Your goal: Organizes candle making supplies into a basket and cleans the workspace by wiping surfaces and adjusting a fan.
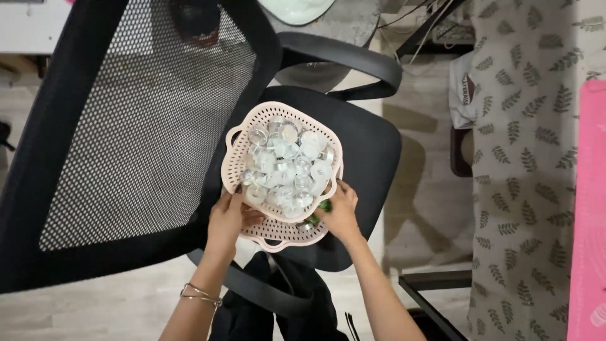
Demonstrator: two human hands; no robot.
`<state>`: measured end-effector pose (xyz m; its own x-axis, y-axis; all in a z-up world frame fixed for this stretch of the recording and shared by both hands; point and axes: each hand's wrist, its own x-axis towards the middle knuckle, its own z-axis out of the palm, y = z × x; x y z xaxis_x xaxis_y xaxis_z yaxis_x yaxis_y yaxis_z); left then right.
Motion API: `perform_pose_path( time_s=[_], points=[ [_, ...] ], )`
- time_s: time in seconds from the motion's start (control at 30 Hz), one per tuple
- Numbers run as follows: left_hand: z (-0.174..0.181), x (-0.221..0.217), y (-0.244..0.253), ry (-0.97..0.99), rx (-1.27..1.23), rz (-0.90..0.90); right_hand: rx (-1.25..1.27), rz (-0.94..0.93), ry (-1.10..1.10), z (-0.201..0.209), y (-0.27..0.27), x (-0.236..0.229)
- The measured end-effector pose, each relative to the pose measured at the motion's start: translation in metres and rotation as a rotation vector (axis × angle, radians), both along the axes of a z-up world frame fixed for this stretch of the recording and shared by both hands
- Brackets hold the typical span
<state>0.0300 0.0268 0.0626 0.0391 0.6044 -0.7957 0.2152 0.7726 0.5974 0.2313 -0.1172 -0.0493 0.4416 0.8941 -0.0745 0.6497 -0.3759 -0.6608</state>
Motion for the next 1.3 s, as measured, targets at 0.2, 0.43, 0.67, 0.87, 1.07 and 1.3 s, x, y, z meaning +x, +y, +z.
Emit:
perform_pose_path(
  time_s=[0.2, 0.43, 0.67, 0.87, 1.07, 1.3],
  points=[
    [0.003, 0.018, 0.008, -0.103, 0.050, -0.035, 0.517, -0.751, 1.230, 0.003, -0.044, 0.060],
    [-0.060, -0.013, -0.033, -0.098, -0.021, 0.040, 0.263, -0.864, 1.095, -0.086, -0.134, 0.061],
    [-0.061, -0.014, -0.057, -0.020, -0.085, 0.153, -0.234, -0.625, 0.671, -0.066, -0.099, 0.010],
    [-0.098, -0.025, -0.061, -0.018, -0.085, 0.138, -0.583, -0.378, 0.658, -0.041, -0.054, 0.012],
    [-0.117, -0.031, -0.067, -0.084, -0.129, 0.071, -0.717, -0.162, 0.646, -0.058, -0.033, 0.009],
    [-0.074, -0.021, -0.064, -0.008, -0.133, 0.068, -0.556, -0.273, 1.036, -0.109, -0.043, 0.009]
  ],
)
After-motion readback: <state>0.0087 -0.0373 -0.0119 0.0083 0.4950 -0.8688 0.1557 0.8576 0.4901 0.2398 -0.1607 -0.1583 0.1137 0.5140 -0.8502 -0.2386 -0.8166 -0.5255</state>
